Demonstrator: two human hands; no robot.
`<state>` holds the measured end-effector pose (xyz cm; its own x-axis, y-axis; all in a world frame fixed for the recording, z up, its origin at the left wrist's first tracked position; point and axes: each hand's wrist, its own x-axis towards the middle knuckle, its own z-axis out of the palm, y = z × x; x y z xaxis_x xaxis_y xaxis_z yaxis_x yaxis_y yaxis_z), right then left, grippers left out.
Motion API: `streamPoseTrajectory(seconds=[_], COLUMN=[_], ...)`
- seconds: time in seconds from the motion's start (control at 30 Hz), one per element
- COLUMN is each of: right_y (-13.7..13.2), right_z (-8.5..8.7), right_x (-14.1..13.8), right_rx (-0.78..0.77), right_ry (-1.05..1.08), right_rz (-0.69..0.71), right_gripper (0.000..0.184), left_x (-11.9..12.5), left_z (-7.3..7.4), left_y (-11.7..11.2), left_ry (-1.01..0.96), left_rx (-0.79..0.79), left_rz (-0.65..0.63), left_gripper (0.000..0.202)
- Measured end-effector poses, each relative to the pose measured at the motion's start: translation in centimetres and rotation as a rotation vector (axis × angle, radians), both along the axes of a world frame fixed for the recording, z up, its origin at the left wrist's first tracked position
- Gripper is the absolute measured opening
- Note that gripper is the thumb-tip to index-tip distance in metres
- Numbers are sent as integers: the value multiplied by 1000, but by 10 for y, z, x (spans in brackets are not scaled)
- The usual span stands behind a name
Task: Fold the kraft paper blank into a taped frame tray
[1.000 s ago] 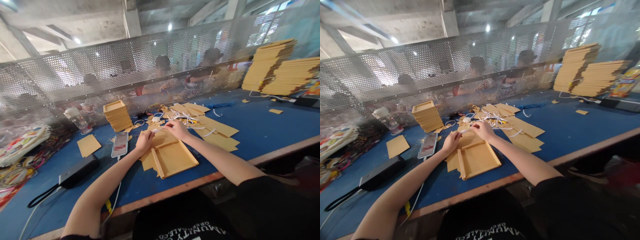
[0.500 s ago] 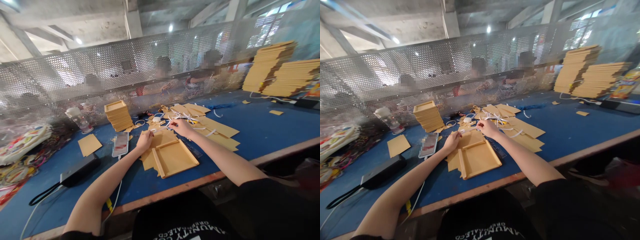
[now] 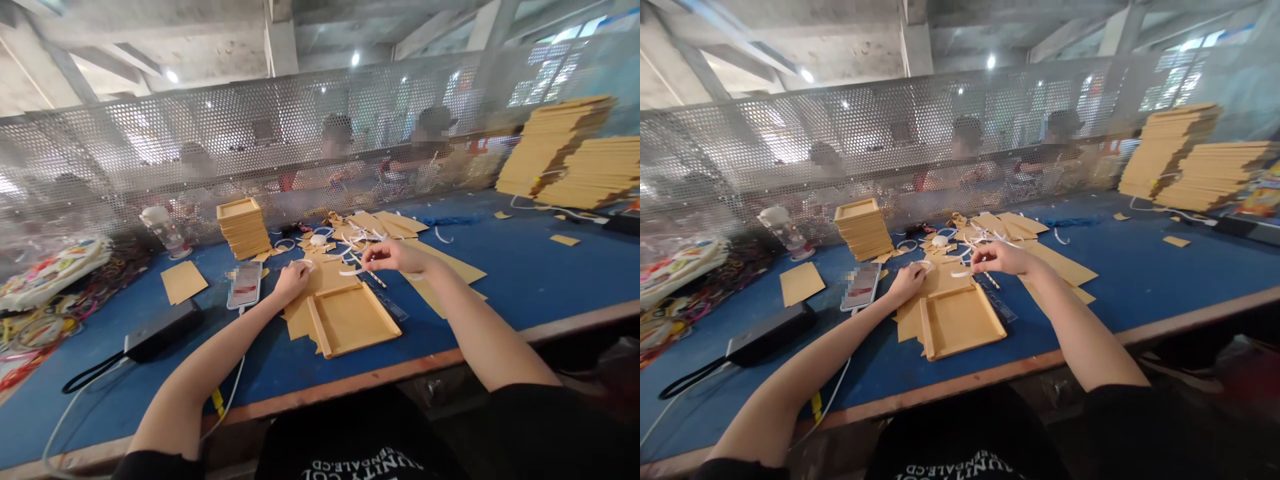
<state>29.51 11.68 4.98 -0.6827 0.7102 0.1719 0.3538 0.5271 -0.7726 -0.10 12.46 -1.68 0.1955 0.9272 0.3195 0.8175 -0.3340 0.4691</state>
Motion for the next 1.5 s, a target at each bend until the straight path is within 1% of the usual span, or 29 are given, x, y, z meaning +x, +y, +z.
streamPoseTrajectory(seconds=[0.07, 0.13, 0.2, 0.33, 0.43, 0.53, 0.7, 0.77, 0.83, 0.9, 1.03, 1.17, 1.23, 1.33, 1.4, 1.5], right_y=[1, 1, 0, 1, 3, 4, 5, 5, 5, 3, -5, -16, -20, -25, -28, -33], right_z=[-1, -3, -6, -11, -12, -12, -10, -11, -12, -13, -17, -27, -34, -43, -46, -45], right_x=[0, -2, -6, -9, -8, -7, -6, -7, -8, -8, -11, -13, -14, -14, -15, -18], right_rx=[-16, -32, -48, -73, -74, -80, -100, -109, -108, -86, -55, -86, -110, -111, -56, 59], right_ry=[-28, -51, -48, -40, -18, 47, 103, 129, 143, 132, 97, 100, 101, 65, 19, -95], right_rz=[10, 30, 45, 56, 34, 4, -58, -93, -129, -179, -305, -354, -371, -387, -400, -435], right_gripper=[23, 23, 25, 27, 27, 24, 20, 19, 19, 20, 26, 30, 28, 21, 17, 15], left_x=[0, 0, 0, 7, 13, 16, 13, 13, 14, 15, 16, 22, 26, 33, 37, 41], left_z=[0, 2, 5, 15, 23, 32, 47, 51, 54, 56, 63, 67, 65, 58, 54, 49], left_y=[-1, -3, -5, -14, -21, -25, -26, -27, -28, -31, -42, -55, -58, -61, -65, -75], left_ry=[-26, -63, -92, -106, -89, -81, -60, -26, 27, 71, 96, 190, 255, 315, 341, 389], left_rx=[44, 81, 90, 49, 1, -26, -73, -129, -188, -215, -178, -160, -171, -192, -195, -183], left_rz=[-31, -84, -180, -410, -544, -603, -630, -616, -552, -473, -382, -298, -239, -157, -125, -113], left_gripper=[21, 26, 29, 25, 25, 25, 25, 24, 21, 19, 19, 18, 18, 17, 15, 14])
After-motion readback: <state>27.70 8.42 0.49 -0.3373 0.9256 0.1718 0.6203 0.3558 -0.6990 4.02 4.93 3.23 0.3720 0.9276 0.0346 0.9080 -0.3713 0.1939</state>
